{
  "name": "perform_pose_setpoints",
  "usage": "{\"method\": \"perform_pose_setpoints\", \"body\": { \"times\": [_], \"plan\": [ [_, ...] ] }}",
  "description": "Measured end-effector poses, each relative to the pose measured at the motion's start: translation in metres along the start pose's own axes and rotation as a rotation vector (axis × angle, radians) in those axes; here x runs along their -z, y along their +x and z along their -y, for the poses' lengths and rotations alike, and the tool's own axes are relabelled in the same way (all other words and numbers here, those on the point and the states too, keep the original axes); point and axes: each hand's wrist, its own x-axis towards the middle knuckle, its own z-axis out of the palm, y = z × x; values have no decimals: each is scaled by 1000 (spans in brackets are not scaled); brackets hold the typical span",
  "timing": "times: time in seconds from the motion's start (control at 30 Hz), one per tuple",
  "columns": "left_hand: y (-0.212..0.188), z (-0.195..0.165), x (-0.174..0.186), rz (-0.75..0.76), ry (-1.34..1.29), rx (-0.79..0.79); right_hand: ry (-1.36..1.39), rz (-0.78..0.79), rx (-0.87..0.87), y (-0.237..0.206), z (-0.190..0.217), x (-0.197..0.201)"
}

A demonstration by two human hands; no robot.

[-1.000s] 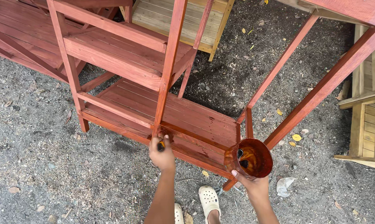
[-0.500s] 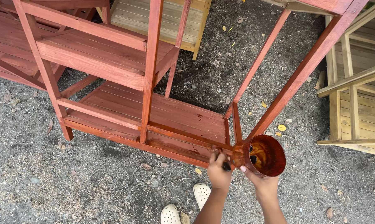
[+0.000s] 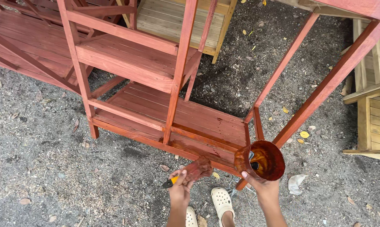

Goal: The person applies reddish-brown stain to a wooden shelving unit using a brush and a small container. They repeatedly dip the brush into the container and wipe the stain onto the shelves and frame, working from the lower shelves upward.

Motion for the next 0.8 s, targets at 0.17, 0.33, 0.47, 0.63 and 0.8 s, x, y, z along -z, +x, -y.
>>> {"method": "perform_pose_setpoints", "body": {
  "times": [0.17,0.33,0.47,0.63,0.8],
  "plan": [
    [35,-87,45,62,-259,-143,-111,43,-239,-4,-2,-48],
    [57,-144,27,114,-229,-177,29,151,-119,1,-1,-86],
    [54,-172,-12,45,-95,-194,2,223,-94,14,-3,-103],
    [59,-186,-53,-116,99,-285,-30,279,-187,27,-18,-100],
    [79,-195,-78,-115,124,-347,-83,297,-148,40,-38,-89]
  ]
}}
